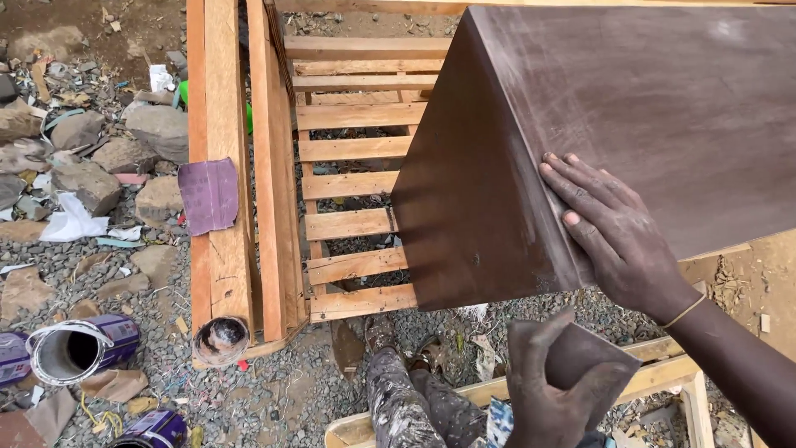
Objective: Sanding the interior and exterior surfaces of a wooden cabinet to prepare it for finishing.
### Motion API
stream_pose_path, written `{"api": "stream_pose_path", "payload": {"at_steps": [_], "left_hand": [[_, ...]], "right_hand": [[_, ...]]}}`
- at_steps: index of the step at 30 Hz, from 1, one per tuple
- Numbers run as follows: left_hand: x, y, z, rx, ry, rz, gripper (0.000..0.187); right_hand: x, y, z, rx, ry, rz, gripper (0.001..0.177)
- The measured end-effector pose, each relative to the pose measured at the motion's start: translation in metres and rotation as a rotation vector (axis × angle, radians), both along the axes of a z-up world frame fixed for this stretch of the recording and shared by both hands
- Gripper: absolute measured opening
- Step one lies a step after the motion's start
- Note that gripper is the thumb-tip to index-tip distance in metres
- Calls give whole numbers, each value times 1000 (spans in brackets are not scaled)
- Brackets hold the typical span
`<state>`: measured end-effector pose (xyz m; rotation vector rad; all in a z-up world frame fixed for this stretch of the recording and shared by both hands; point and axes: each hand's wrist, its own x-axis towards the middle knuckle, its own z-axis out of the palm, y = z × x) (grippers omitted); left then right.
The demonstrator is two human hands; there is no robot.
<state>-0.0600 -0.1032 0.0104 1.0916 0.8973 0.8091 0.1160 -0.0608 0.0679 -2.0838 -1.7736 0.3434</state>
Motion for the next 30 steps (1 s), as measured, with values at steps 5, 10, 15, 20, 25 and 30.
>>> {"api": "stream_pose_path", "payload": {"at_steps": [5, 10, 15, 20, 25, 30], "left_hand": [[6, 38, 2, -316, -2, 166, 73], [38, 62, -9, -188, 127, -30, 70], [37, 68, 7, -206, 176, 9, 78], [38, 75, 0, -55, 135, -51, 80], [30, 66, 13, -186, 103, -141, 90], [48, 86, -8, -79, 71, -13, 71]], "right_hand": [[-3, -3, 2, -6, -18, -14, 51], [-4, -2, 0, 23, -40, -22, 51], [-8, -5, 3, 18, -38, -24, 51], [-7, -4, 1, 7, -70, -3, 52], [-5, -3, 1, -18, -34, -30, 54], [-7, -2, -3, -12, -73, -35, 52]]}}
